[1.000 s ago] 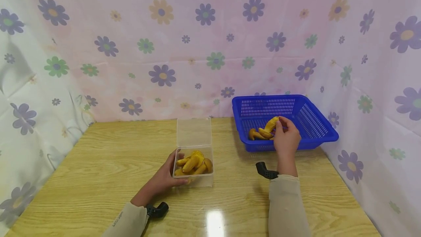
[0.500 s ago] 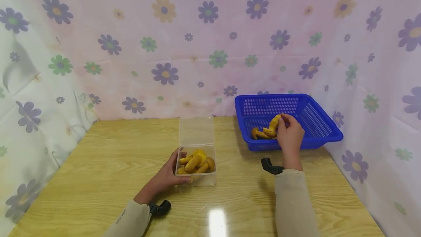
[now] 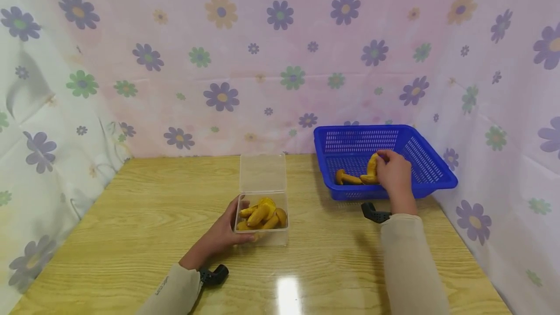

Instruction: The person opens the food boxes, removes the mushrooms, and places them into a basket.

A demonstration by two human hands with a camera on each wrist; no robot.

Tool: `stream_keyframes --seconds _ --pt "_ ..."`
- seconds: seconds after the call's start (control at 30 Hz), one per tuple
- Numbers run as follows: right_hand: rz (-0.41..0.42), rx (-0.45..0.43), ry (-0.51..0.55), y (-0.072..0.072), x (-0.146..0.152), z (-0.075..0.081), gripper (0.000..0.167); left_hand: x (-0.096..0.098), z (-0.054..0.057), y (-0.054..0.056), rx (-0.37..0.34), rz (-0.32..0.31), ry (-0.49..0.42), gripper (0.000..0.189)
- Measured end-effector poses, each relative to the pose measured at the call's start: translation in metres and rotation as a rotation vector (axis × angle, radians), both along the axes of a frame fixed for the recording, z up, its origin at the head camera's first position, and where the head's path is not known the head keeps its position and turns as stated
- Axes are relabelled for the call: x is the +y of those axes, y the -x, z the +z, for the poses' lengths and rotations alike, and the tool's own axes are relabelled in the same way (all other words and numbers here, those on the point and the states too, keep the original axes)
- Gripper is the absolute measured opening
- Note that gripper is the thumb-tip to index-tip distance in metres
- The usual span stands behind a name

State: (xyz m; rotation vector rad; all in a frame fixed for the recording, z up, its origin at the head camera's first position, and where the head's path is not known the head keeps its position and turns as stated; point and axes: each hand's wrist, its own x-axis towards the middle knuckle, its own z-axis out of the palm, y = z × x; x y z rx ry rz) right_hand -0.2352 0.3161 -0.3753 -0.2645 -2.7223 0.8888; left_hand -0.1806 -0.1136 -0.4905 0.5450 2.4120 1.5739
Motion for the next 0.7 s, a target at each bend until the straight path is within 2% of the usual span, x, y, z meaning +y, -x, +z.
stream_keyframes --seconds 0.3,0.7 --pt "0.047 -0.095 -0.022 0.009 0.007 0.003 0.044 0.0 0.0 0.0 0.012 0.002 0.004 0.116" --pt "0.108 -0.09 -0.062 0.009 0.0 0.007 0.044 0.0 0.0 0.001 0.01 0.005 0.012 0.117"
